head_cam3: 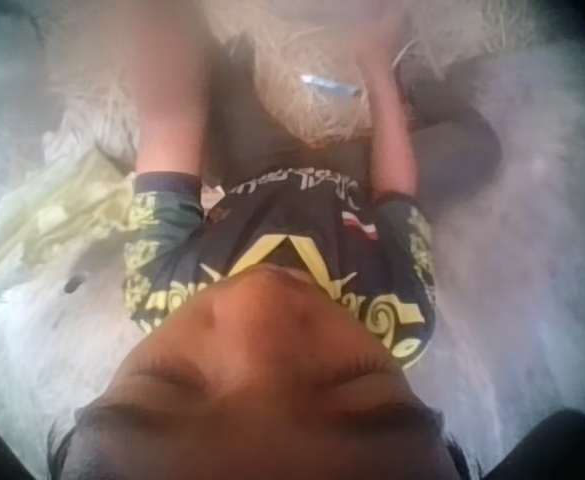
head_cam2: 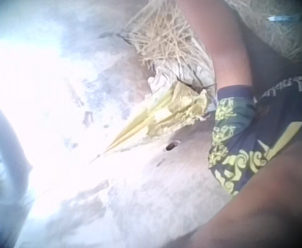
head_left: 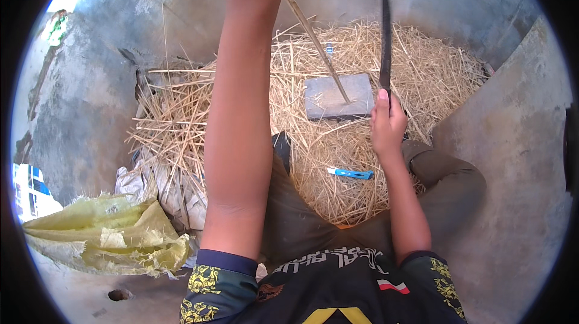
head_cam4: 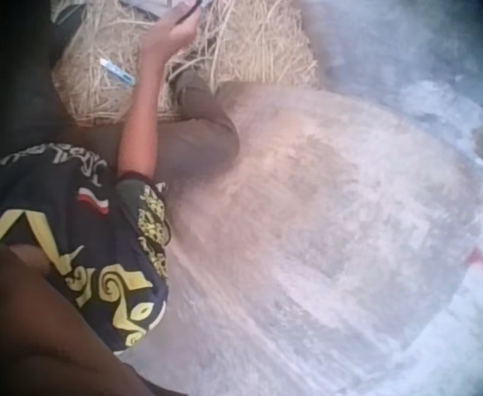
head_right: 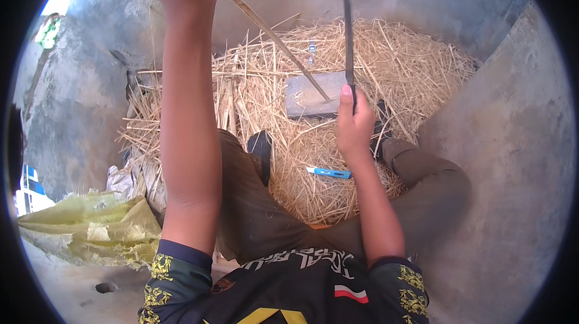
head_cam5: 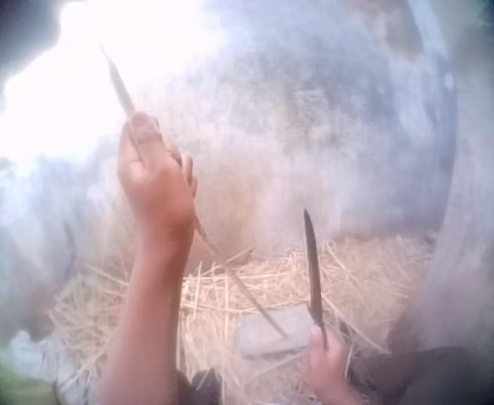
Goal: The person sits on a bed of straw and uses a knife to shave a long, thin stick. They hold the stick in their left hand and scrape the blade along its length to remove the outer layer, creating a pile of shavings. The person switches to a smaller utility knife later in the clip to continue the process.
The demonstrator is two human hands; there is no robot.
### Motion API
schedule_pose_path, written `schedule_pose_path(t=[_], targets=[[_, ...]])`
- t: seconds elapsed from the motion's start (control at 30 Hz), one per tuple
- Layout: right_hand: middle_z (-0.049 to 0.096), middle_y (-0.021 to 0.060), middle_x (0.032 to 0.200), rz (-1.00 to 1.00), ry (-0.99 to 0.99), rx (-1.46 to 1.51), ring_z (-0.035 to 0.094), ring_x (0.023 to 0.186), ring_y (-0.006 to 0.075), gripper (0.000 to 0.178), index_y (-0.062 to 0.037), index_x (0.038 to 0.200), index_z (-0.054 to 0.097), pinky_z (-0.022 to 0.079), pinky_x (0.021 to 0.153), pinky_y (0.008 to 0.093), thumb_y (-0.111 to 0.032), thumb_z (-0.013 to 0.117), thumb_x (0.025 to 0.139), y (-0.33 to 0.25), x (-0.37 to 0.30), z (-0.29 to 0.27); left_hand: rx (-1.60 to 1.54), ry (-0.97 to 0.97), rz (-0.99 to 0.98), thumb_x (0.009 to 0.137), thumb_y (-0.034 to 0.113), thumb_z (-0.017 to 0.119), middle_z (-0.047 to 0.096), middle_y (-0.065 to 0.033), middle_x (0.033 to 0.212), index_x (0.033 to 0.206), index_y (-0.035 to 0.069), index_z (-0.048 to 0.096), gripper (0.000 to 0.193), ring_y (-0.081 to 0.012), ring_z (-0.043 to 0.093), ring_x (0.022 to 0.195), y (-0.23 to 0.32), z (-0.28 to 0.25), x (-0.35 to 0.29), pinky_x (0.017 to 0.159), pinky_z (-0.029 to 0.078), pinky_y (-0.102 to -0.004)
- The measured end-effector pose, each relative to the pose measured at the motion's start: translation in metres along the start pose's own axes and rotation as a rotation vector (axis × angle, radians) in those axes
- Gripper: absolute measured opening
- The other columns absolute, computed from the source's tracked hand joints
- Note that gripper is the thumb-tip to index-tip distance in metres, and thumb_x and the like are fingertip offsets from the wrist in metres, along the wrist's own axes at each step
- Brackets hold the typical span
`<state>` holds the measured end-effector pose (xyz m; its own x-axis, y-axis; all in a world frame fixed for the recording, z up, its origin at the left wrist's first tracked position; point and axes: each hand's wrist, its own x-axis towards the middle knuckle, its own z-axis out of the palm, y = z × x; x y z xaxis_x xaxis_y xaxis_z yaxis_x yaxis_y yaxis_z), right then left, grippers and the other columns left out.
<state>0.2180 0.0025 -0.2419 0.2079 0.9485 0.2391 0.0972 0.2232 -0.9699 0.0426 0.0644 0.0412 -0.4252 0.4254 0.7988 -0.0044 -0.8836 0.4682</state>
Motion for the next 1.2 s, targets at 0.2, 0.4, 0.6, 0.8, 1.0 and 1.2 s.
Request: schedule_pose_path(t=[0.2, 0.4, 0.6, 0.8, 1.0, 1.2], targets=[[0.054, 0.0093, 0.061, 0.715, -0.299, -0.372, 0.057, 0.059, 0.0209, 0.057, 0.0043, 0.098, 0.061, 0.046, 0.058, 0.0352, -0.049, 0.041, 0.101, 0.106, -0.037, 0.017, 0.061, -0.002, 0.018, 0.107, 0.038, 0.035, 0.032, 0.0071, 0.058, 0.089, 0.014, 0.045, 0.032, -0.0036, 0.029, 0.042, 0.020, 0.018, -0.011, 0.037, 0.023, -0.0202], [0.053, 0.0074, 0.060, 0.178, -0.044, -0.248, 0.052, 0.052, 0.0196, 0.051, -0.0009, 0.084, 0.056, 0.043, 0.052, 0.0367, -0.048, 0.045, 0.101, 0.065, -0.010, 0.012, -0.027, -0.034, -0.038, 0.107, 0.041, 0.036, 0.032, 0.0065, 0.059, 0.088, 0.014, 0.046, 0.034, -0.0052, 0.030, 0.043, 0.008, 0.008, -0.007, 0.037, 0.023, -0.0207], [0.056, 0.0121, 0.065, 0.187, -0.086, 0.020, 0.053, 0.057, 0.0238, 0.053, 0.0025, 0.081, 0.057, 0.043, 0.059, 0.0427, -0.044, 0.045, 0.102, 0.006, -0.026, 0.013, -0.102, 0.013, -0.029, 0.106, 0.043, 0.038, 0.032, 0.0063, 0.059, 0.085, 0.014, 0.045, 0.036, -0.0055, 0.028, 0.041, 0.010, 0.014, -0.009, 0.036, 0.022, -0.0217], [0.053, 0.0080, 0.061, -0.007, -0.061, -0.317, 0.049, 0.050, 0.0164, 0.046, 0.0024, 0.083, 0.058, 0.039, 0.050, 0.0369, -0.037, 0.046, 0.103, -0.064, -0.019, -0.016, -0.097, -0.039, -0.009, 0.107, 0.040, 0.036, 0.032, 0.0069, 0.058, 0.083, 0.014, 0.045, 0.036, -0.0041, 0.028, 0.041, 0.013, 0.021, -0.014, 0.035, 0.021, -0.0210], [0.048, 0.0005, 0.061, -0.104, 0.067, -0.068, 0.046, 0.051, 0.0083, 0.043, -0.0025, 0.077, 0.053, 0.037, 0.046, 0.0273, -0.035, 0.044, 0.104, 0.023, -0.038, 0.008, -0.130, -0.035, 0.039, 0.107, 0.038, 0.037, 0.032, 0.0075, 0.058, 0.082, 0.014, 0.044, 0.035, -0.0031, 0.027, 0.041, 0.015, 0.051, -0.024, 0.036, 0.022, -0.0203], [0.046, -0.0001, 0.060, 0.200, -0.071, -0.203, 0.045, 0.050, 0.0083, 0.047, -0.0035, 0.078, 0.051, 0.038, 0.045, 0.0291, -0.041, 0.042, 0.104, -0.029, -0.014, -0.018, -0.119, -0.086, 0.006, 0.107, 0.038, 0.037, 0.032, 0.0076, 0.058, 0.082, 0.014, 0.044, 0.035, -0.0029, 0.028, 0.042, 0.012, 0.033, -0.019, 0.036, 0.022, -0.0205]])
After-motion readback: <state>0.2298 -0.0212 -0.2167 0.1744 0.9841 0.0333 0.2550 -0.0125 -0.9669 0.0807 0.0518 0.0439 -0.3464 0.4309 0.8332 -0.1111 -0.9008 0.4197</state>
